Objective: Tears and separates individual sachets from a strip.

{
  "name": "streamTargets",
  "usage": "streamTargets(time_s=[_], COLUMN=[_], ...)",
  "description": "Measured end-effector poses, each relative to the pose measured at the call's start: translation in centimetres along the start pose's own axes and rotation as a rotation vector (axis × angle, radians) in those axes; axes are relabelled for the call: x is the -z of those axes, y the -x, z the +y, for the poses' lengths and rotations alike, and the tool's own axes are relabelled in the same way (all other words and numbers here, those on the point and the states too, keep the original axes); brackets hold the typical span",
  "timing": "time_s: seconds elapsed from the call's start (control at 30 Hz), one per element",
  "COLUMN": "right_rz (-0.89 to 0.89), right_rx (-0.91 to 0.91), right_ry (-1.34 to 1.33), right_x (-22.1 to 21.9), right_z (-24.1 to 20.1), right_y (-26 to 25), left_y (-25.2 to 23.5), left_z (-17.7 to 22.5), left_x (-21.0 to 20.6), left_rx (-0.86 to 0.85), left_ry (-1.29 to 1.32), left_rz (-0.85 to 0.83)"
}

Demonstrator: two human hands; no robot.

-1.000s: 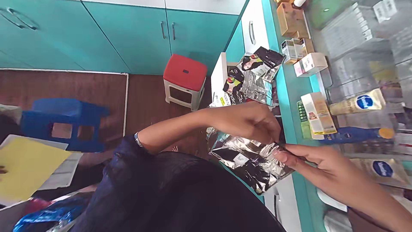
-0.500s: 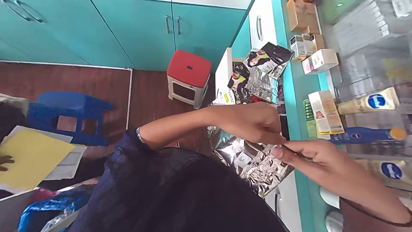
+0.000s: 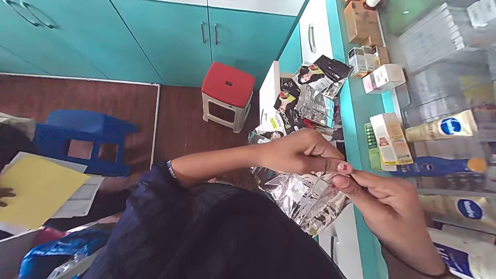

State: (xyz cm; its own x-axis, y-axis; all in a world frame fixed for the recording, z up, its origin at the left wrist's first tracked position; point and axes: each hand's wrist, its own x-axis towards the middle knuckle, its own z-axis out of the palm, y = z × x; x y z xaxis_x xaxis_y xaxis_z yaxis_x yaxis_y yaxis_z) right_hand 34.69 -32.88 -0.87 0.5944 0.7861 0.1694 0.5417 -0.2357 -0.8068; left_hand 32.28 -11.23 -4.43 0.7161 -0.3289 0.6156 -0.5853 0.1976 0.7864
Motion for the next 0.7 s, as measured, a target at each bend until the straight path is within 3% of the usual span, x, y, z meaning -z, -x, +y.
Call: streamTargets(time_s=[0.23,0.4,0.5,0.6,0.7], right_rz=[0.072,-0.149,-0.206,-0.242,-0.295], right_rx=[0.073,0.070,0.097,0.084,0.021], right_ry=[0.000,0.138,0.295,0.282,0.209], right_x=[-1.1,0.5,0.7,-0.1,-1.3], right_z=[0.9,1.8,2.2,2.8,3.4], right_y=[-0.1,0.2,0.7,0.3,-0.9], left_y=[0.4,1.8,3.6,5.3,8.0], left_z=[-1.0,0.1,1.7,3.2,3.3], left_x=[-0.2,0.4,1.1,2.1,4.1], left_rx=[-0.033,-0.088,-0.077,-0.082,-0.098], left_ry=[0.046,-0.359,-0.476,-0.409,-0.221], left_rz=[0.058,-0.048,-0.049,0.125,0.441])
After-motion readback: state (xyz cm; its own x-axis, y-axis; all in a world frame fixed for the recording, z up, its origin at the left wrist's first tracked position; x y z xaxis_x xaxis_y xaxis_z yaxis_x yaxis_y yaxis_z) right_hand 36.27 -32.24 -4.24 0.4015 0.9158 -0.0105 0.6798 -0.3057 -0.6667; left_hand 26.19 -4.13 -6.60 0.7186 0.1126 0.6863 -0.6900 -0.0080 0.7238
